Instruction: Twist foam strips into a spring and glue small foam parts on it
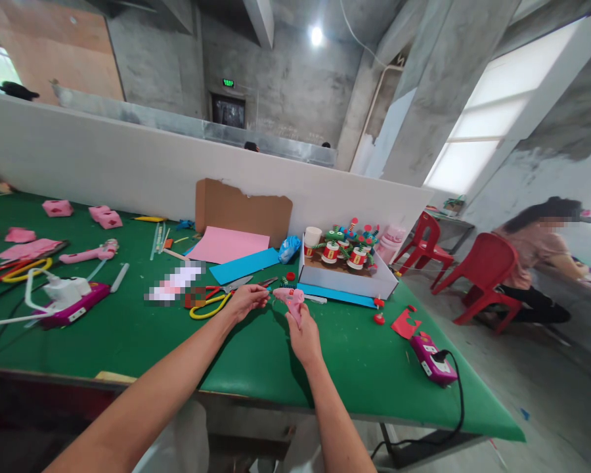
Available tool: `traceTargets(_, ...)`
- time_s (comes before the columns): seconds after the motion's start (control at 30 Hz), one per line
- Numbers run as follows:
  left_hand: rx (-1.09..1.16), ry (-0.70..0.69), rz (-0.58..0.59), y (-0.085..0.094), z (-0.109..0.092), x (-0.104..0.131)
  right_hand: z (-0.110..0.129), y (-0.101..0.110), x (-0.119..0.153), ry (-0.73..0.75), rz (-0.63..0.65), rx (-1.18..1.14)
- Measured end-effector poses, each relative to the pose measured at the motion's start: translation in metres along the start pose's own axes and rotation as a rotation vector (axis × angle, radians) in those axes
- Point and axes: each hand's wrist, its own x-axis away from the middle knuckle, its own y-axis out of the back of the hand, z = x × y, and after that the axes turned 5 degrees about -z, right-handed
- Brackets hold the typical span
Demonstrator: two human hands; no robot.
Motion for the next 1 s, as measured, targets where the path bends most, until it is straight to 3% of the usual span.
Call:
traceTargets(0.13, 0.037, 0.03, -0.031, 0.0, -0.001, -0.001, -0.002, -0.001, 0.001, -0.1, -0.023, -0.081)
traceTargets(0.27, 0.117, 0.106, -0.029, 0.002, -0.002, -0.003, 0.001, 0.002, 0.001, -0.304, -0.029, -0.331)
traceTargets(0.37, 0.153, 0.153, 0.027, 0.004, -0.003, -0.003, -0.005, 0.016, -0.002, -0.483, -0.03, -0.487)
traceTargets(0.43, 0.151, 0.168, 0.06, 0.004, -0.003, -0.003, -0.017, 0.032, -0.005, -0.541, -0.084, -0.466)
traceTargets(0.5, 0.144, 0.17, 0.081, 0.004, -0.003, -0.003, -0.034, 0.054, -0.007, -0.555, -0.142, -0.309)
traceTargets(0.6, 0.135, 0.163, 0.086, 0.001, -0.004, -0.002, -0.055, 0.089, -0.007, -0.547, -0.082, 0.162)
traceTargets(0.67, 0.133, 0.155, 0.066, 0.0, -0.005, -0.001, -0.058, 0.107, -0.007, -0.498, -0.016, 0.381)
traceTargets(0.73, 0.131, 0.144, 0.045, -0.001, -0.006, 0.0, -0.05, 0.115, -0.007, -0.427, -0.1, 0.544)
traceTargets(0.8, 0.125, 0.13, 0.036, -0.001, -0.006, 0.001, -0.035, 0.108, -0.009, -0.333, -0.292, 0.614)
traceTargets(0.87, 0.114, 0.122, 0.028, 0.0, -0.007, 0.001, -0.018, 0.086, -0.013, -0.16, -0.389, 0.48)
traceTargets(0.93, 0.104, 0.112, 0.008, 0.002, -0.008, 0.0, -0.001, 0.051, -0.018, -0.065, -0.305, 0.185)
traceTargets(1.0, 0.092, 0.086, -0.018, 0.003, -0.009, -0.001, 0.01, 0.011, -0.023, -0.128, -0.154, -0.117)
